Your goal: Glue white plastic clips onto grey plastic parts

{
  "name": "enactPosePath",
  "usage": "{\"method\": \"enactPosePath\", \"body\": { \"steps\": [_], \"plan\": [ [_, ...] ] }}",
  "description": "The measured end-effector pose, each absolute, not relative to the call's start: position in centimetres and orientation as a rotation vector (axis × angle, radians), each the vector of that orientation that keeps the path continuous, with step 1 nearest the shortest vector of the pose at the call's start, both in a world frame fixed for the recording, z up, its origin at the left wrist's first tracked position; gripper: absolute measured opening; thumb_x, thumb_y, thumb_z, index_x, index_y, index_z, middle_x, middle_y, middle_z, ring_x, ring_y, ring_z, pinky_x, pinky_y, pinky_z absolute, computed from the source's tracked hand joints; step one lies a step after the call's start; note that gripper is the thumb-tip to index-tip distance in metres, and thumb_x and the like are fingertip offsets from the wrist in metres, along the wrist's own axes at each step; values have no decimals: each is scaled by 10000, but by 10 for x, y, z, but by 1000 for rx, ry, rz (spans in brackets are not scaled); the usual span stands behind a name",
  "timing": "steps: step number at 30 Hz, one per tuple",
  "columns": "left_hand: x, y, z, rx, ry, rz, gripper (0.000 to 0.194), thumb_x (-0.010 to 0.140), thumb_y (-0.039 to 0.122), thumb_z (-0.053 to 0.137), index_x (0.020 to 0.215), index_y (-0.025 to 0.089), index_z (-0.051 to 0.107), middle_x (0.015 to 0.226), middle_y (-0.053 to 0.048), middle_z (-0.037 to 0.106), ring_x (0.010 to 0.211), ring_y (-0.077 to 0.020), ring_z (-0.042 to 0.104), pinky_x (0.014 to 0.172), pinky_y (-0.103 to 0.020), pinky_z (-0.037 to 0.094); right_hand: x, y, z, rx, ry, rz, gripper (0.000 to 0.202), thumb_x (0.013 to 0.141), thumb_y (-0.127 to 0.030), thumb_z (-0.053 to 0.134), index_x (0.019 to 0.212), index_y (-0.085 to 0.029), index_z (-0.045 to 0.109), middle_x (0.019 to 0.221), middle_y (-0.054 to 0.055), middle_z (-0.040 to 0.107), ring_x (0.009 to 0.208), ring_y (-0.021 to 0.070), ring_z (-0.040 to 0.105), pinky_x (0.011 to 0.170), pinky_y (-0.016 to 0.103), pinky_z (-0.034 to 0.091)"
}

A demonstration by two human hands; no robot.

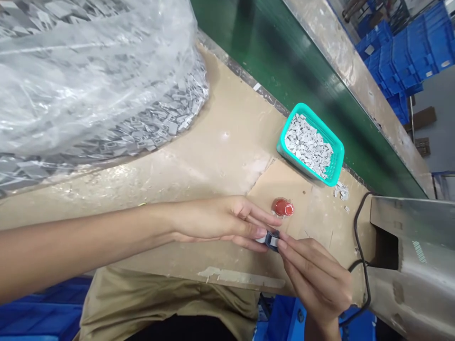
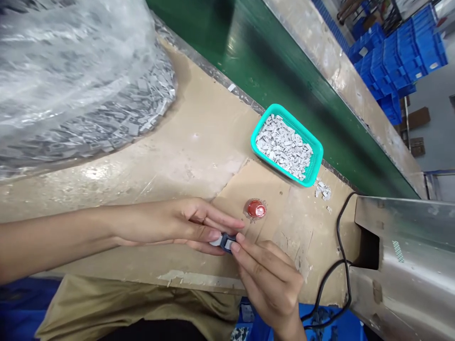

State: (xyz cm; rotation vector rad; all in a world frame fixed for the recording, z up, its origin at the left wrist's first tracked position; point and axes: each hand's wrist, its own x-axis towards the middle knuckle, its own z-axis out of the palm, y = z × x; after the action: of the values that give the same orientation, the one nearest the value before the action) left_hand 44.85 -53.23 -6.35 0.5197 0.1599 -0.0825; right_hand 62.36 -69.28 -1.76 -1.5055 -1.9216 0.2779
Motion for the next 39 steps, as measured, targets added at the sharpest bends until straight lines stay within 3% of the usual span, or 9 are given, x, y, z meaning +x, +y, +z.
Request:
{"method": "enactPosePath", "body": {
  "steps": [6,13,24,31,34,39],
  "plan": [
    [449,-531,-61,633,182,-63,438,839,212,733,1266,202,637,1314,-91,616,1246,-235,565,1013,-316,503,625,-695,-20,-1542,-1950,302,531,849,25,638,1324,-212,611,1194,98,703,951,251,708,651,359,622],
    [452,-535,-66,873,204,43,417,828,101,695,1225,226,662,1255,-31,644,1204,-193,595,1074,-309,448,623,-694,-21,-1546,-2004,318,570,835,42,638,1347,-204,590,1208,98,696,1009,252,692,741,377,635],
    [456,-542,-67,898,212,66,458,836,93,687,1273,216,627,1206,-23,669,1157,-181,627,1055,-296,466,619,-693,-26,-1516,-2012,270,561,815,36,655,1321,-200,609,1269,142,651,1020,254,671,745,389,629],
    [453,-547,-65,937,231,156,483,831,130,702,1297,223,616,1229,-54,671,1164,-193,626,990,-280,510,613,-691,-27,-1573,-1703,414,420,818,-22,688,1156,-270,711,1160,93,688,866,202,668,699,371,599],
    [451,-548,-63,983,233,200,474,830,136,699,1287,237,628,1265,-69,652,1161,-208,629,941,-273,536,606,-693,-31,-1641,-1466,513,319,826,-60,706,1056,-279,742,1106,74,689,983,223,665,794,382,601],
    [451,-549,-57,1167,262,273,422,851,176,682,1264,257,648,1257,-63,658,1108,-204,654,847,-228,556,600,-697,-35,-1713,-1188,710,488,835,-135,737,1287,-284,634,1251,79,665,1117,237,652,909,390,598]
  ]
}}
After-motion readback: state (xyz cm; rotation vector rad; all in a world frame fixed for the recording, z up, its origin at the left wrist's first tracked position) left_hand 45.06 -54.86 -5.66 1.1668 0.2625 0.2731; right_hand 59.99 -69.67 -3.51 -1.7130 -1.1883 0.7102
